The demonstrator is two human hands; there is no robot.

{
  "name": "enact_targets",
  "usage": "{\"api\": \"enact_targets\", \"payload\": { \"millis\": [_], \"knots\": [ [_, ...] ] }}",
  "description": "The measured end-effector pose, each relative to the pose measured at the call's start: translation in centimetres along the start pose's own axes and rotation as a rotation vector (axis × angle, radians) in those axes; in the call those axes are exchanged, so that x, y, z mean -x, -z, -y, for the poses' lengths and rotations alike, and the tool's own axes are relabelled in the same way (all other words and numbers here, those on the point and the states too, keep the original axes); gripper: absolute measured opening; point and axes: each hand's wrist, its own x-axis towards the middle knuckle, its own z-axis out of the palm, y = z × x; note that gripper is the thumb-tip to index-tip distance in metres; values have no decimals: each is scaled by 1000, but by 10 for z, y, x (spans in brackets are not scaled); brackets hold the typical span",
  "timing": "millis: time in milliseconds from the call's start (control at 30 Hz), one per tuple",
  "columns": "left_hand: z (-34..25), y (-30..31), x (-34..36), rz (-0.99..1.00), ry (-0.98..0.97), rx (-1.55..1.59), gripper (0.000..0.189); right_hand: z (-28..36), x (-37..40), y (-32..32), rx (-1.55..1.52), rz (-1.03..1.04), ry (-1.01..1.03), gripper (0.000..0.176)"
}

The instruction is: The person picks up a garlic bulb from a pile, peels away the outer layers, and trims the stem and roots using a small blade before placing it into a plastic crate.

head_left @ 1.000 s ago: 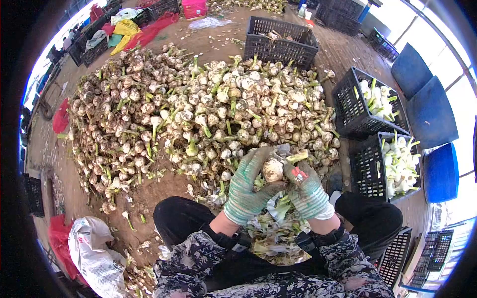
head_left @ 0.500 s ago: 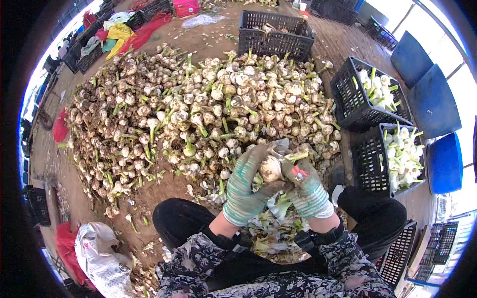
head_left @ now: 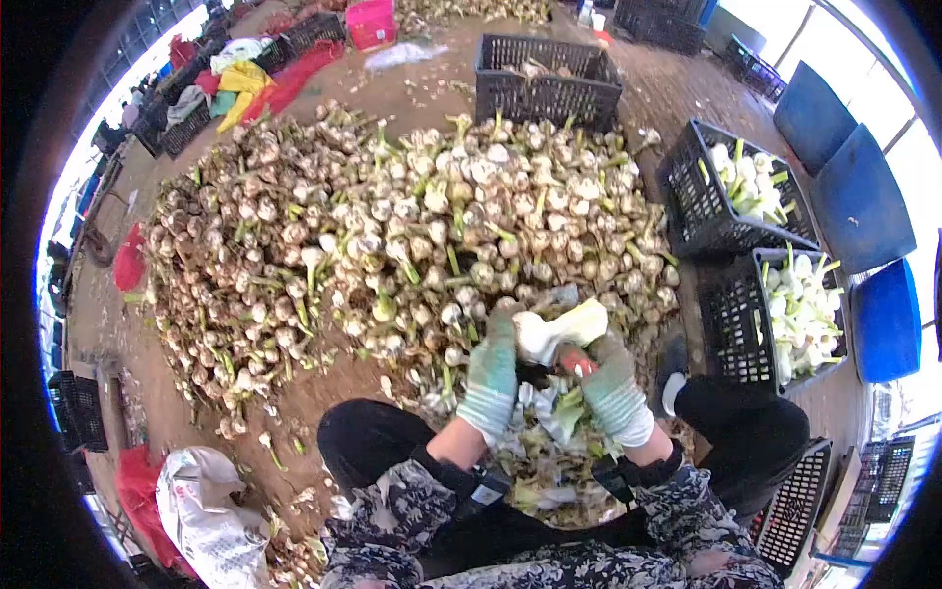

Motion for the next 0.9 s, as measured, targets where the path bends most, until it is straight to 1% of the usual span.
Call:
{"api": "enact_targets", "payload": {
  "millis": [33, 67, 100, 167, 233, 267, 300, 367, 400, 433, 467, 500, 567, 600, 633, 700, 733, 767, 833, 867, 900],
  "knots": [
    [2, 4, -4, 2, -100, -185, 46, 4, 0, 3, 193, 18, -123, 18],
    [-3, -2, 2, 17, -233, -385, 41, 18, -4, 1, 78, -40, -78, 20],
    [-7, -7, 9, 27, -377, -588, 45, -2, -4, 0, 122, -29, -62, 19],
    [11, 9, 5, -70, -651, -785, 49, -3, -3, -4, -122, -17, -25, 19],
    [-6, 3, 16, 70, -390, -9, 51, 22, -4, 1, 22, -13, 295, 20],
    [-12, 9, 18, 123, -346, -73, 49, 21, -3, 5, -3, 55, 258, 21],
    [-15, 14, 20, 159, -208, 29, 45, 3, -1, 9, -113, 149, -37, 21],
    [-11, 40, 0, 440, -59, 96, 54, 2, -2, 23, -973, 140, -438, 24],
    [-26, 28, 13, 692, 57, 574, 52, -33, 1, 19, -1465, 235, -571, 28],
    [-19, 27, 17, 592, -101, 348, 58, -58, 5, 17, -1755, 338, -505, 28],
    [-26, 20, 18, 506, -26, 321, 62, -34, 10, 14, -1441, 143, -445, 27],
    [-34, 12, 18, 414, 65, 302, 66, -7, 12, 14, -1111, -34, -406, 31],
    [-17, 15, 6, 509, 68, 409, 71, -56, 10, 20, -658, 55, -245, 26],
    [-4, 18, -2, 447, -69, 281, 68, 0, 4, 29, -819, 84, -449, 30],
    [-3, 16, 5, 359, -386, 76, 64, 2, 8, 30, -321, 136, -213, 36],
    [-9, 21, 9, 383, -242, 116, 59, 13, 19, 22, -438, 121, -298, 34],
    [-17, 20, 21, 303, -246, 12, 54, 29, 14, 30, -843, 190, -416, 32],
    [-26, 21, 28, 360, -148, 122, 55, 32, 5, 33, -1155, -52, -467, 26],
    [-21, 28, 24, 488, -222, 176, 59, 36, -12, 49, -1262, -168, -387, 22],
    [-22, 25, 24, 488, -223, 181, 59, -41, -25, 60, -985, -161, -206, 24],
    [-23, 21, 24, 471, -256, 161, 66, -63, -25, 68, -365, 112, -296, 42]
  ]
}}
